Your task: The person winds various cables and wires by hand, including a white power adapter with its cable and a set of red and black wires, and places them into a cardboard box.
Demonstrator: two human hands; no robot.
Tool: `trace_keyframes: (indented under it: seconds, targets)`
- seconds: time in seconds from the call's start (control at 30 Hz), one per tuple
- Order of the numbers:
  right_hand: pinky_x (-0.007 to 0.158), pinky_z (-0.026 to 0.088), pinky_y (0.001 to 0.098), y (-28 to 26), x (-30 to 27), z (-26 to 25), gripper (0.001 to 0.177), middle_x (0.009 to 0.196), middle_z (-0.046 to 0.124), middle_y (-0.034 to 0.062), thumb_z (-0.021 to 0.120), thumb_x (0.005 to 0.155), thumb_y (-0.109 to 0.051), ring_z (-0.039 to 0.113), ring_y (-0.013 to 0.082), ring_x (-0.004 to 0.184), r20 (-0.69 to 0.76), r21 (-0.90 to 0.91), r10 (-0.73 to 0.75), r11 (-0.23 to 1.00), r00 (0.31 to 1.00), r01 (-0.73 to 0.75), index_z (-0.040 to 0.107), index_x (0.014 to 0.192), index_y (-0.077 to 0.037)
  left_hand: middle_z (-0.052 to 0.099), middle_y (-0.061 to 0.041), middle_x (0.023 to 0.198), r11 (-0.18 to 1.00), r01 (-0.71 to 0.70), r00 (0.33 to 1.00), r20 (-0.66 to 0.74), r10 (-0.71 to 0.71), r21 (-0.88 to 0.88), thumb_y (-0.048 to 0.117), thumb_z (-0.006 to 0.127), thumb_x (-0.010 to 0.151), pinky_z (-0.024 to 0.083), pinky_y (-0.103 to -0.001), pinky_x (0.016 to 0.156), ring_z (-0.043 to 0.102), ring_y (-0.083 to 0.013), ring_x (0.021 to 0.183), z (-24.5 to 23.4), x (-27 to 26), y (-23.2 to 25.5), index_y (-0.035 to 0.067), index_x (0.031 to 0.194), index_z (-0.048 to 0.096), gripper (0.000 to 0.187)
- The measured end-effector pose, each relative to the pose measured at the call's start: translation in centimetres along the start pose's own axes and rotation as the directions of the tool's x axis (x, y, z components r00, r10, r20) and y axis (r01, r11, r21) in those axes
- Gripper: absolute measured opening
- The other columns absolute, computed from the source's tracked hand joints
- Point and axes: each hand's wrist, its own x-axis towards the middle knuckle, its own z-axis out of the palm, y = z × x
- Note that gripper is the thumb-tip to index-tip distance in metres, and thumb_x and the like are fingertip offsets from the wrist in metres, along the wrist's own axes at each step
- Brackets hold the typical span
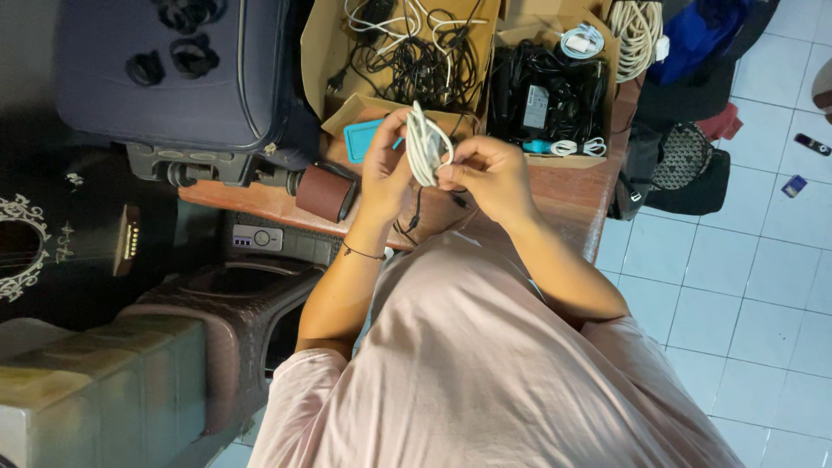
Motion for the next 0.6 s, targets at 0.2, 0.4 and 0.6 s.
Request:
trace_keyframes:
  seconds: [0.2,0.4,0.6]
  targets:
    - [0.064,0.060,0.0281,0.8,1.2,-0.7,0.017,0.089,0.073,0.0100,0.075,0.087,0.012,0.072,0.0150,0.075,-0.082,0.032,0.027,0.999,0.996,-0.024,0.068,0.099,0.003,0.054,-0.005,0.119,0.978,-0.067,0.993,-0.081,0.084,0.197,-0.004,0.064,0.102,0.054,-0.027,0.096,0.060,-0.0136,0.111,1.9,-0.1,0.0,0.004,0.148,0.042,0.052]
    - [0.070,0.060,0.0272,0.8,1.8,-1.4,0.017,0.092,0.073,0.0105,0.073,0.088,0.013,0.070,0.0146,0.077,-0.089,-0.069,-0.067,0.996,0.994,0.061,0.068,0.101,0.004,0.053,-0.006,0.114,0.946,-0.112,0.977,-0.138,0.160,0.303,-0.008,0.065,0.098,0.054,-0.026,0.089,0.059,-0.0137,0.106,2.3,0.5,-1.3,0.005,0.146,0.042,0.055]
    - [0.071,0.062,0.0288,0.7,2.2,-1.5,0.009,0.095,0.075,0.0107,0.070,0.093,0.008,0.072,0.0142,0.080,-0.073,-0.131,0.011,0.991,0.997,-0.020,0.069,0.101,0.004,0.057,-0.005,0.110,0.939,-0.072,0.959,-0.234,0.158,0.337,-0.006,0.067,0.093,0.057,-0.026,0.080,0.062,-0.0133,0.100,2.9,0.7,-1.6,0.005,0.140,0.041,0.055]
